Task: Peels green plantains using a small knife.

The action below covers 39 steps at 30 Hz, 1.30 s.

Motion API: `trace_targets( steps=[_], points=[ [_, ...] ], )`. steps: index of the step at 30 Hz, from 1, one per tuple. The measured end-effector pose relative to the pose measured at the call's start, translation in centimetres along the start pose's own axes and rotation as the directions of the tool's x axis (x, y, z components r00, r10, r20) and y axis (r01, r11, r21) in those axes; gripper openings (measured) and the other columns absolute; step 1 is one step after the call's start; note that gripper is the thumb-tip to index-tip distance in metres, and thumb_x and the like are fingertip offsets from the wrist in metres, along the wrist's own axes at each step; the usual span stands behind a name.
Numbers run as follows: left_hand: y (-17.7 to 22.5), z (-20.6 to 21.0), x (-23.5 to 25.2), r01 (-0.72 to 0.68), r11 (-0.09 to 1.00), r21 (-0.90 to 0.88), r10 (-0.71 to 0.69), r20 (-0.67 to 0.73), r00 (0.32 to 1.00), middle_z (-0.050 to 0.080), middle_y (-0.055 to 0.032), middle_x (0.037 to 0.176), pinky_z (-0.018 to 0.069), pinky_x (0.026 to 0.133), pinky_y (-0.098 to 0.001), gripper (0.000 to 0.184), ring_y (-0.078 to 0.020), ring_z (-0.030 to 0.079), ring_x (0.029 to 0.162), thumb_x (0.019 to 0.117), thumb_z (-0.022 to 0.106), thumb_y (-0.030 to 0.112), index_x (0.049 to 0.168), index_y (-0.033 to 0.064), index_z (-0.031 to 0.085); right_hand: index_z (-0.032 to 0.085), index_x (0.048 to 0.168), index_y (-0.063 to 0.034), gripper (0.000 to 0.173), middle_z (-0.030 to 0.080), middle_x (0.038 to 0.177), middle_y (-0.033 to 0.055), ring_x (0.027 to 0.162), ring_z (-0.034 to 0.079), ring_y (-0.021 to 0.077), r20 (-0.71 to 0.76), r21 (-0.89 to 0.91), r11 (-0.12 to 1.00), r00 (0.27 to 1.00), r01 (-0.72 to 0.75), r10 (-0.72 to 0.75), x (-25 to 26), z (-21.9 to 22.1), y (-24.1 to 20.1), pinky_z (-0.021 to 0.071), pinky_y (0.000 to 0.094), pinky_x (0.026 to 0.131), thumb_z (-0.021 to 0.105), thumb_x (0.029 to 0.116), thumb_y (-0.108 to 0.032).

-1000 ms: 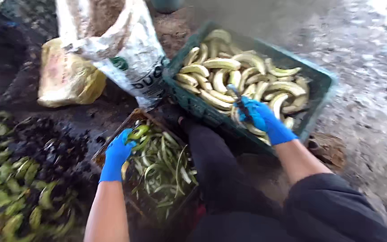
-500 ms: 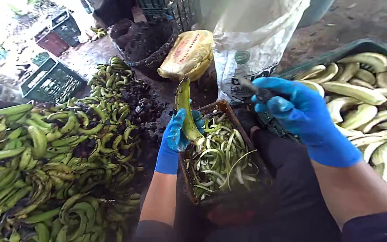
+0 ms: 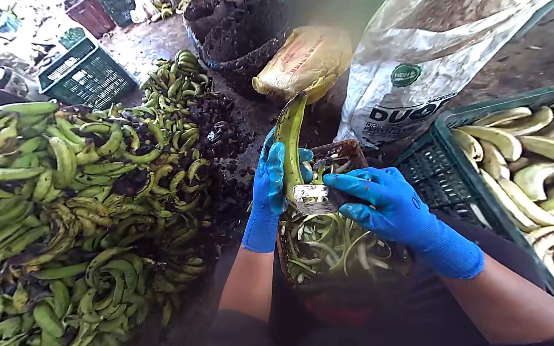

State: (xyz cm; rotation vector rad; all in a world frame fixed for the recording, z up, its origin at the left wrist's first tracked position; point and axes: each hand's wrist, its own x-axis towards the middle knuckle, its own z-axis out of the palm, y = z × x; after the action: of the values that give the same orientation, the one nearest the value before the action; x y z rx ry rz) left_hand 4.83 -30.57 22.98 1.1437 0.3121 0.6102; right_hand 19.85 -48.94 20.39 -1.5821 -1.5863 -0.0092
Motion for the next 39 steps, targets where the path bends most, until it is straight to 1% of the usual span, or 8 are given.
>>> trace_targets(
  steps=[4,8,12,20,23,26,30,39],
  points=[
    [-0.1,0.3,-0.6,-0.083,0.997,0.008,0.082,0.033,0.996,0.072,-0.0096,0.104,0.0572,0.056,-0.0259,0.051,-0.0137,0.067,0.067,0.1047,0.044,0.053,0.15,0.0289,0.04,0.071,0.13,-0.0285,0.044,0.073,0.12,0.0022,0.108,0.066,0.0156,0.037,0.034,0.999,0.999,0.016,-0.017,1.0,0.5,0.8,0.0458,0.0484,0.087,0.053,0.0992,-0.054],
    [-0.7,0.9,-2.0,0.201,0.946,-0.255,-0.174,0.123,0.977,0.07,-0.0115,0.102,0.0587,0.056,-0.0281,0.043,-0.0163,0.069,0.07,0.1024,0.053,0.044,0.138,0.0208,0.052,0.07,0.13,-0.0207,0.042,0.072,0.114,0.0164,0.096,0.069,0.0328,-0.238,-0.294,0.956,0.967,0.017,-0.09,3.6,0.5,3.0,0.0485,0.0575,0.077,0.059,0.0988,-0.047],
    [-0.9,0.1,-3.6,0.412,0.851,-0.325,-0.356,0.218,0.909,0.071,-0.0173,0.096,0.0599,0.055,-0.0296,0.051,-0.0212,0.071,0.068,0.0964,0.064,0.046,0.127,0.0066,0.056,0.065,0.137,-0.0103,0.05,0.068,0.122,0.0217,0.109,0.066,0.035,-0.536,-0.331,0.927,0.844,-0.179,-0.028,6.3,-3.0,5.8,0.0509,0.0541,0.092,0.061,0.1006,-0.044],
    [0.1,-1.4,-2.5,0.066,0.997,0.034,-0.063,-0.076,0.995,0.07,-0.0114,0.118,0.0609,0.071,-0.0323,0.043,-0.0192,0.071,0.087,0.1053,0.05,0.027,0.148,0.0211,0.044,0.063,0.139,-0.0136,0.05,0.067,0.126,0.0104,0.11,0.065,0.0167,-0.313,0.17,0.94,0.888,-0.296,0.336,4.7,-0.4,3.3,0.0538,0.0386,0.095,0.057,0.1011,-0.046],
    [0.1,-0.1,-1.3,-0.035,0.992,-0.119,0.019,-0.134,0.991,0.069,-0.0151,0.119,0.063,0.074,-0.0366,0.042,-0.0241,0.072,0.089,0.106,0.052,0.026,0.146,0.0159,0.043,0.063,0.139,-0.0133,0.052,0.068,0.116,0.0075,0.095,0.067,0.0129,-0.255,0.336,0.872,0.856,-0.357,0.449,4.7,0.9,3.0,0.0573,0.037,0.084,0.057,0.0996,-0.047],
    [-0.1,1.5,-0.5,-0.108,0.964,-0.243,0.048,-0.241,0.969,0.069,-0.0141,0.115,0.0636,0.073,-0.039,0.035,-0.0249,0.073,0.088,0.1088,0.046,0.026,0.142,0.0146,0.043,0.064,0.138,-0.0174,0.05,0.068,0.124,0.0085,0.109,0.065,0.0187,-0.202,0.205,0.9,0.883,-0.385,0.424,4.5,2.0,1.9,0.0543,0.0438,0.092,0.055,0.1,-0.049],
    [-0.6,2.5,0.6,-0.299,0.905,-0.302,0.176,-0.373,0.911,0.07,-0.008,0.114,0.0599,0.089,-0.0385,0.032,-0.0192,0.07,0.102,0.1095,0.041,0.031,0.131,0.011,0.053,0.065,0.139,-0.018,0.049,0.069,0.116,0.0143,0.096,0.067,0.0279,-0.285,-0.053,0.974,0.938,-0.221,0.198,3.5,3.6,-0.9,0.0506,0.0512,0.073,0.055,0.0998,-0.045],
    [0.7,3.3,0.9,-0.422,0.835,-0.353,0.167,-0.568,0.806,0.07,-0.0079,0.113,0.0604,0.089,-0.0377,0.037,-0.0207,0.072,0.103,0.112,0.031,0.035,0.126,0.0095,0.055,0.064,0.138,-0.0261,0.046,0.07,0.121,0.0116,0.109,0.064,0.024,-0.333,-0.252,0.964,0.943,-0.079,-0.01,1.3,5.1,-2.4,0.0424,0.0496,0.09,0.06,0.0972,-0.048]
  ],
)
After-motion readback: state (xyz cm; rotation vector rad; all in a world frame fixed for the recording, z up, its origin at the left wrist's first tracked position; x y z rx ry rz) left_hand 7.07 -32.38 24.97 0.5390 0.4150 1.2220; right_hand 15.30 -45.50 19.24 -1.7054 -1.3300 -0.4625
